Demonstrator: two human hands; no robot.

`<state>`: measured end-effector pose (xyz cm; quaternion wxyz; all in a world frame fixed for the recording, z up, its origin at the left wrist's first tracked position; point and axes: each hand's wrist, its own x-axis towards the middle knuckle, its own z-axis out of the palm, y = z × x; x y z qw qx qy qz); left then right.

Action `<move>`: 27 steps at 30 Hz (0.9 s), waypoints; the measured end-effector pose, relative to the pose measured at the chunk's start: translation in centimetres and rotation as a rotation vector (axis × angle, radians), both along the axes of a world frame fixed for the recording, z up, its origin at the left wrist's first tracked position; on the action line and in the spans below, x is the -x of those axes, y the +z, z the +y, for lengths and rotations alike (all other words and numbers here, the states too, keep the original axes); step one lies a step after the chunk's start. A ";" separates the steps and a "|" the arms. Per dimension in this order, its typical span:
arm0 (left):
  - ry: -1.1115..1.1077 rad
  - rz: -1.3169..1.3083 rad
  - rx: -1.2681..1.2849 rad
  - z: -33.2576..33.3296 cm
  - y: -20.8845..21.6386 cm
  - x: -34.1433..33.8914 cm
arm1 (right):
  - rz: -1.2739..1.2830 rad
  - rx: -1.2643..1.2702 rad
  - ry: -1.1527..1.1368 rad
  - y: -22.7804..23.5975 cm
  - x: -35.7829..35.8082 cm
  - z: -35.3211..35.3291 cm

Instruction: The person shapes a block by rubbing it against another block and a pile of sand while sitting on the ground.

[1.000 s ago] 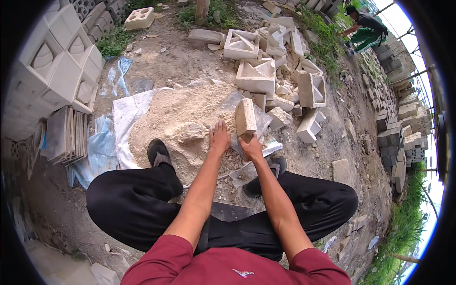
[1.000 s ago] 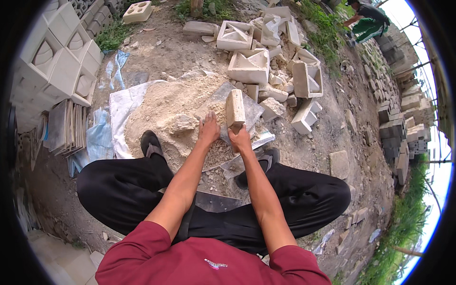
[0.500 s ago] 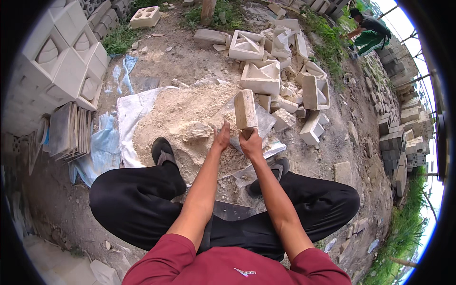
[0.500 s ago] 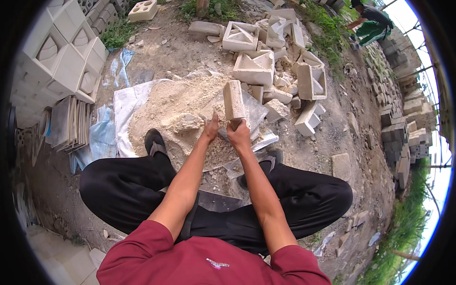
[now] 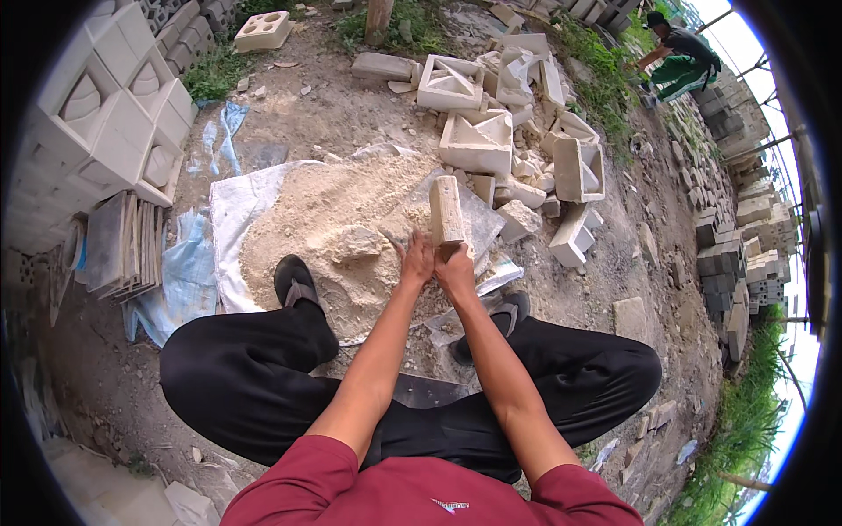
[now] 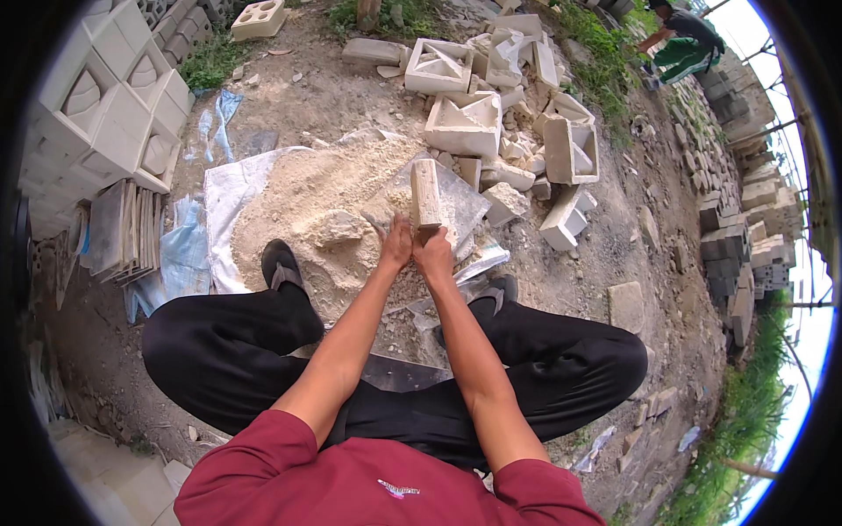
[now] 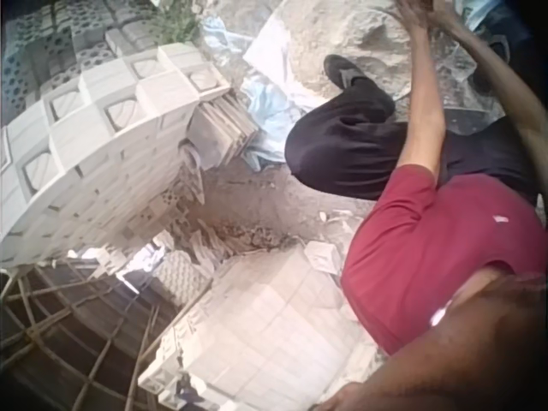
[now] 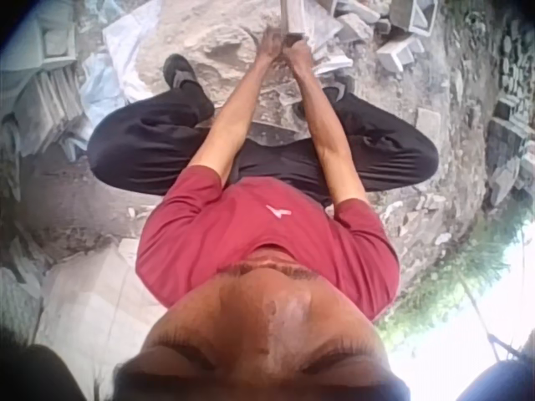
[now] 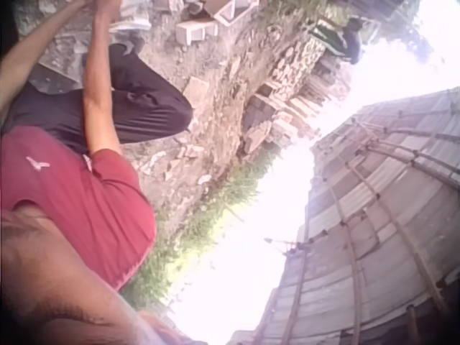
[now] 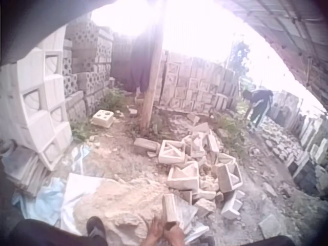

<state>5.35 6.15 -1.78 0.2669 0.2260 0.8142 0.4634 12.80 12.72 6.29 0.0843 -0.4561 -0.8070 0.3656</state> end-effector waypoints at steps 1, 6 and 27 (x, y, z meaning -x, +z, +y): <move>-0.021 0.023 0.004 0.3 -0.1 -0.1 | -0.035 -0.018 0.008 -0.6 -0.5 0.8; 0.033 -0.114 -0.077 0.5 -2.1 1.1 | -0.133 0.020 0.204 0.2 0.1 4.4; 0.261 -0.601 -0.627 -0.7 -5.1 3.2 | -0.182 -0.027 0.110 0.8 -0.2 -1.0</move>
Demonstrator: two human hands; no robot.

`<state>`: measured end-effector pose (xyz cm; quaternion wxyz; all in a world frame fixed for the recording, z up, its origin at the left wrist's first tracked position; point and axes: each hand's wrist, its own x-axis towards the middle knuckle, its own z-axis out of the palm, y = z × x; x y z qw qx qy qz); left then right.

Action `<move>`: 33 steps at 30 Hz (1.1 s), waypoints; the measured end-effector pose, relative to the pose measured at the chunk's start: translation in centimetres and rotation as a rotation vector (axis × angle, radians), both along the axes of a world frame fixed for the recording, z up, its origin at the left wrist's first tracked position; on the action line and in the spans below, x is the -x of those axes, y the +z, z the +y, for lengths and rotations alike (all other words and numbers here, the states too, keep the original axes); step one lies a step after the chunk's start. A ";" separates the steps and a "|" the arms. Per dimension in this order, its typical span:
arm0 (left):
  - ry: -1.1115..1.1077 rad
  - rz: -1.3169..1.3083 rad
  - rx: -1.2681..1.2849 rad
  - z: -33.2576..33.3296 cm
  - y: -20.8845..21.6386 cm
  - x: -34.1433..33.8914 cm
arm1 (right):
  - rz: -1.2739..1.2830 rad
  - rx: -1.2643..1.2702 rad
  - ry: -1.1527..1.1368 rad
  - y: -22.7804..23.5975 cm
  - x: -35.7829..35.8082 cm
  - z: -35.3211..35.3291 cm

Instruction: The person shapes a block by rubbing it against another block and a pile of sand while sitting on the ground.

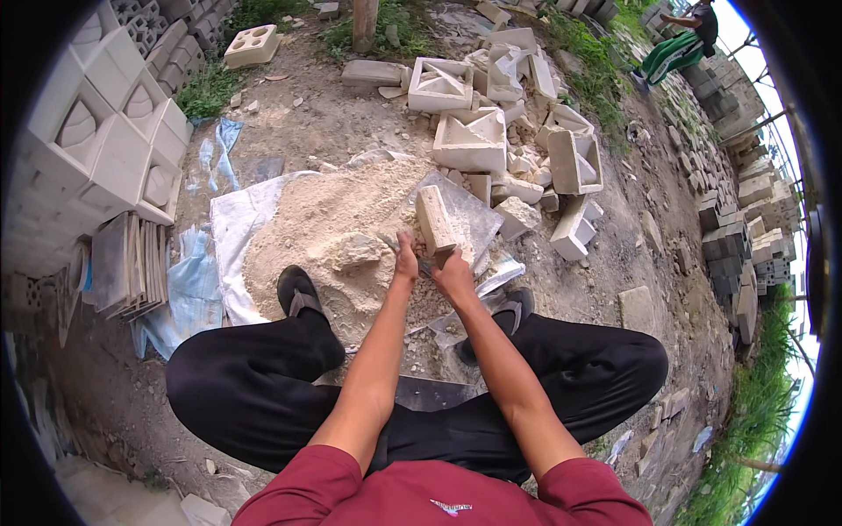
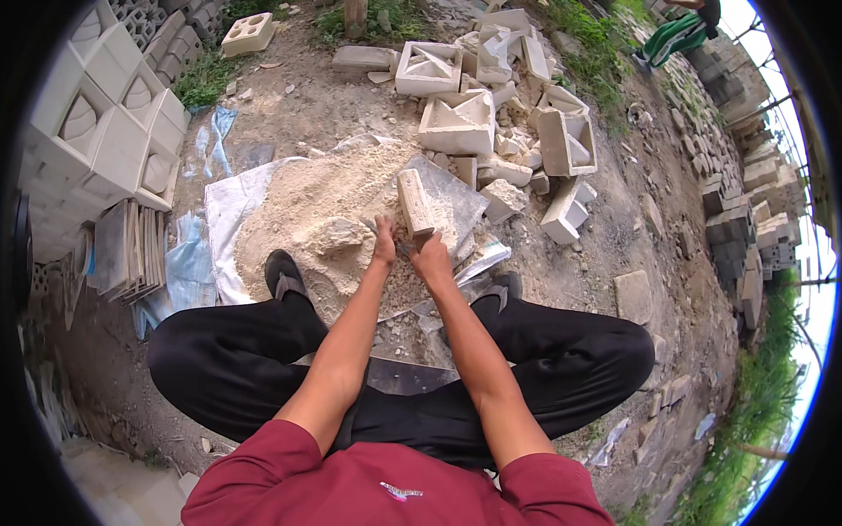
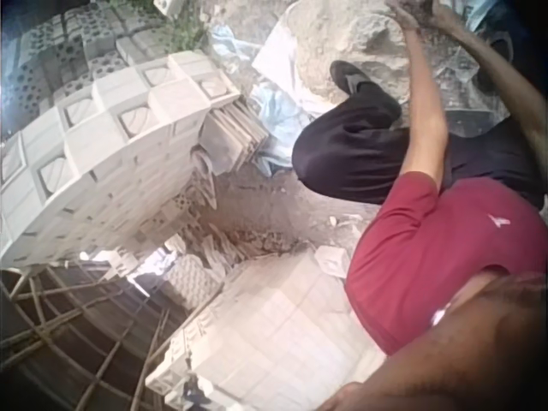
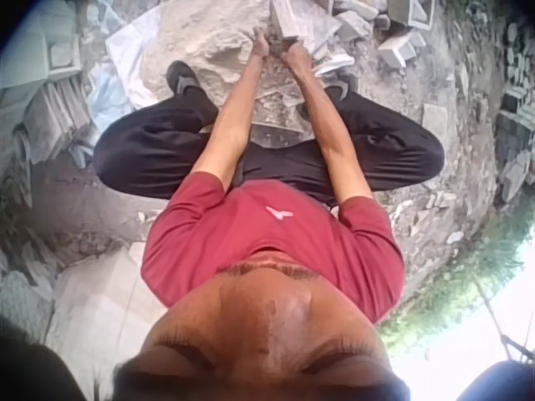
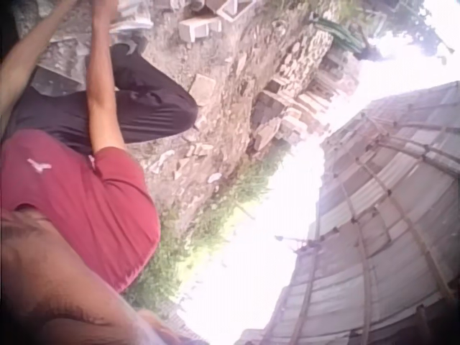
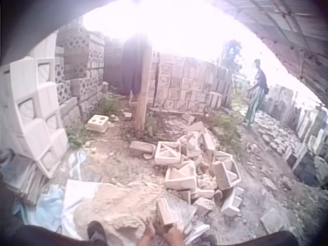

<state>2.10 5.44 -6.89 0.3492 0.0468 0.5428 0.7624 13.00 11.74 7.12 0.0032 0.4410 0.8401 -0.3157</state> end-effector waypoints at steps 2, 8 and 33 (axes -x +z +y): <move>0.137 -0.084 -0.013 1.2 0.3 -2.2 | 0.033 0.008 -0.020 -1.3 -1.3 1.1; 0.118 0.018 -0.048 2.0 -0.4 -2.4 | 0.171 0.065 0.000 1.4 0.5 0.4; 0.011 -0.094 -0.272 2.1 2.1 -2.2 | 0.130 0.064 -0.019 1.6 -0.5 -0.5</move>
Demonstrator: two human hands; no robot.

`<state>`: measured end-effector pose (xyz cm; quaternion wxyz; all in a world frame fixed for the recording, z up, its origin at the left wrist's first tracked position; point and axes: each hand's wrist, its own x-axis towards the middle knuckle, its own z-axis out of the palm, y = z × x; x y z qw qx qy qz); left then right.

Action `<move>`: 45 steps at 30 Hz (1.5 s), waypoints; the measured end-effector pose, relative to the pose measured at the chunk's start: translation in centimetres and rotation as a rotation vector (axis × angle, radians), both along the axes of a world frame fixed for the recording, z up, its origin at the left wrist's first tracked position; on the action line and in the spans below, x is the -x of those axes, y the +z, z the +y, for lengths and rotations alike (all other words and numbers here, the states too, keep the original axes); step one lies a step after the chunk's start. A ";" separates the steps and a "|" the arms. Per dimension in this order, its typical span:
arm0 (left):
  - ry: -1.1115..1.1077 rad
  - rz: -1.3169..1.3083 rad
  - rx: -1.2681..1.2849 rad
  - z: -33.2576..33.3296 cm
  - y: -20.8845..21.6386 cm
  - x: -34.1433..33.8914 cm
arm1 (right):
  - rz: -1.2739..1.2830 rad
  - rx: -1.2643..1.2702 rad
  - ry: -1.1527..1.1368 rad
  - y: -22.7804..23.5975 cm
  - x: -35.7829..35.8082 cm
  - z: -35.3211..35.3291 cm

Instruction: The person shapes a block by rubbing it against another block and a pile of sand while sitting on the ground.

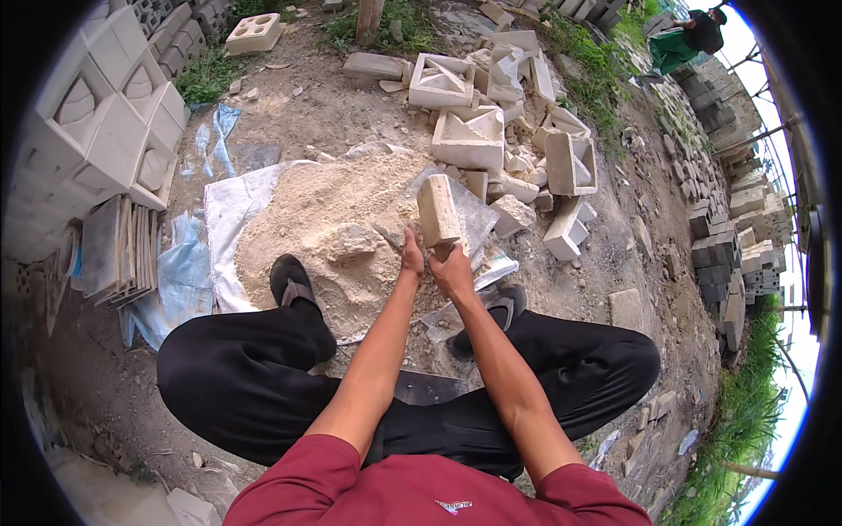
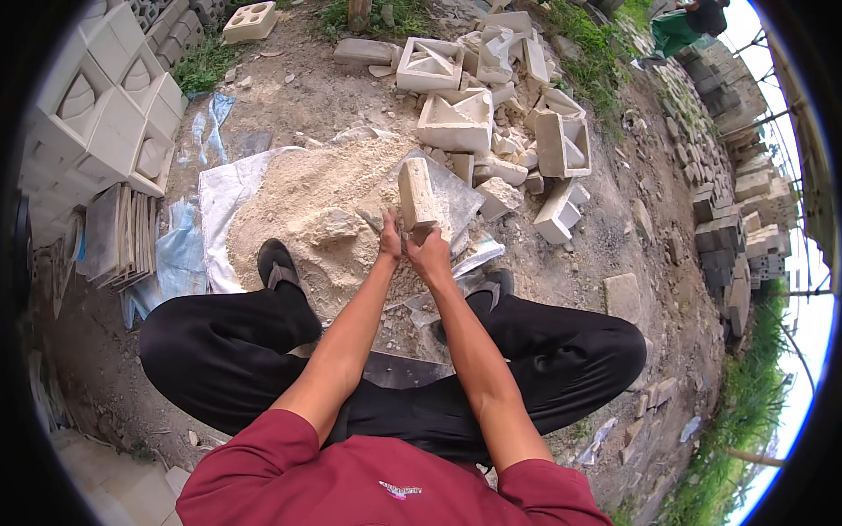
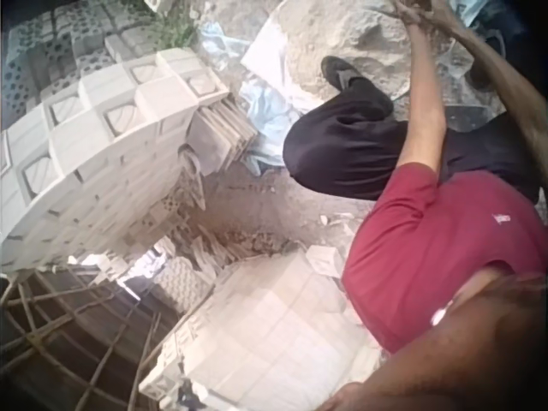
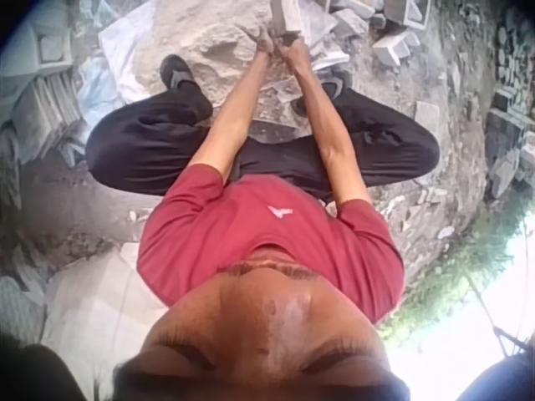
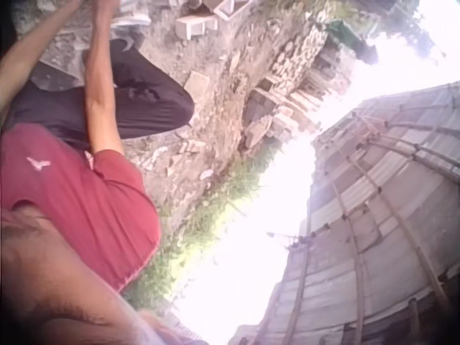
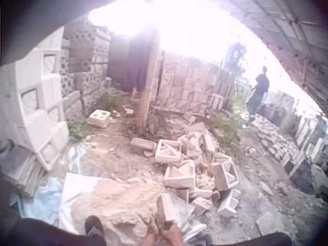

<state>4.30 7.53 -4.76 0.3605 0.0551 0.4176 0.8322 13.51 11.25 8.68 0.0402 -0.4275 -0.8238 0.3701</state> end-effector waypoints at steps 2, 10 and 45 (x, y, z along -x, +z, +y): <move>-0.015 -0.044 -0.032 -0.1 0.2 0.2 | 0.013 -0.010 -0.037 -0.5 -0.9 -1.3; -0.049 0.027 0.166 2.2 1.4 -1.7 | -0.103 -0.040 0.052 -0.8 -0.7 3.3; -0.178 0.003 0.079 0.7 1.2 0.6 | -0.051 -0.109 -0.009 -2.0 -0.3 2.5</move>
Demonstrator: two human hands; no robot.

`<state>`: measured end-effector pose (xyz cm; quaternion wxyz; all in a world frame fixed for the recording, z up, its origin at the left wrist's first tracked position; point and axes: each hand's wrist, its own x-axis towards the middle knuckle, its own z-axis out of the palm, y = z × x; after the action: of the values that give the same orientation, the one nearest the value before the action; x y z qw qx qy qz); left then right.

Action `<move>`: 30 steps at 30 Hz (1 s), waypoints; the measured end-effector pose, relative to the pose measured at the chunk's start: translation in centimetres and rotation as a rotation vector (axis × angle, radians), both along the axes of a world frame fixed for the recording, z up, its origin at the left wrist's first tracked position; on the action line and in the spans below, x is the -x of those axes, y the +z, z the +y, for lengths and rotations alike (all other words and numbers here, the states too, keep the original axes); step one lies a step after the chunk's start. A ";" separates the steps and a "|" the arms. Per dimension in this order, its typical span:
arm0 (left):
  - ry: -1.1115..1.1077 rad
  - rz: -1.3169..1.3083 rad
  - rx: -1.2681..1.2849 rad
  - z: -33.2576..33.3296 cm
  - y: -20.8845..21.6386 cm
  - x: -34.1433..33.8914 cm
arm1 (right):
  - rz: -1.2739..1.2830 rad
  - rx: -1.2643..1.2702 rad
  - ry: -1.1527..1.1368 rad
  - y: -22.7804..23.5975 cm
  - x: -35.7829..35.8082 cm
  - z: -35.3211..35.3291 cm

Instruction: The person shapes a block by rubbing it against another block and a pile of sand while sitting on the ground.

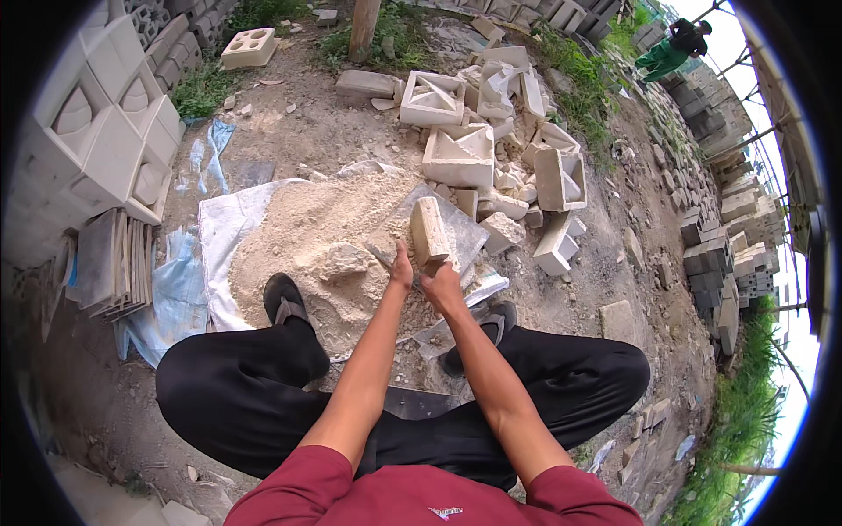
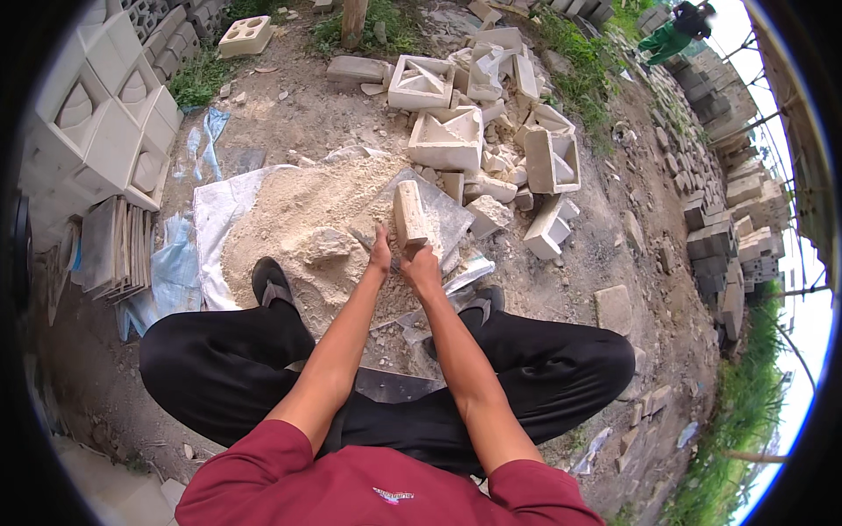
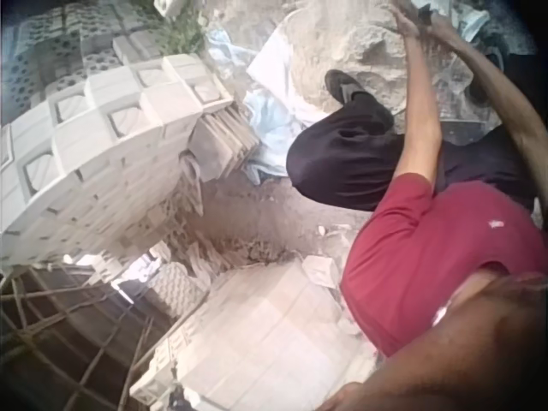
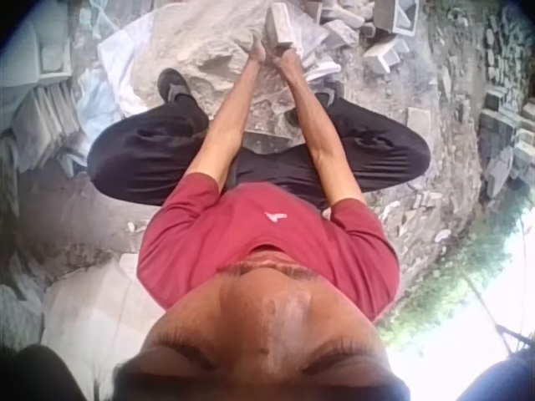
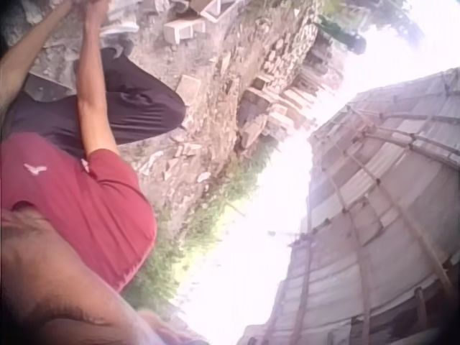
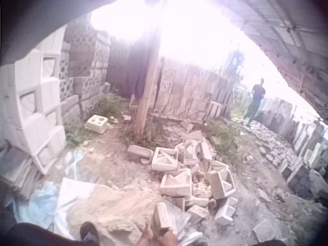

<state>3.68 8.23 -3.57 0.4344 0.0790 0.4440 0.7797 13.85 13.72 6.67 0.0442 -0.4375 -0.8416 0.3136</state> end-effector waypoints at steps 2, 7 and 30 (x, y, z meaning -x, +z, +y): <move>0.012 0.019 0.029 -0.1 -0.1 0.1 | -0.034 0.056 0.031 0.7 0.6 0.4; 0.055 0.054 0.112 -1.4 -0.8 0.6 | 0.123 0.070 -0.043 2.1 1.3 -2.0; -0.133 1.245 0.770 1.4 1.2 3.3 | 0.002 0.068 -0.283 0.3 -3.7 0.6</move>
<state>0.40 9.64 -2.38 0.1450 0.3758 0.8451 0.3515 17.51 14.31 6.98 0.0739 -0.5526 -0.7605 0.3328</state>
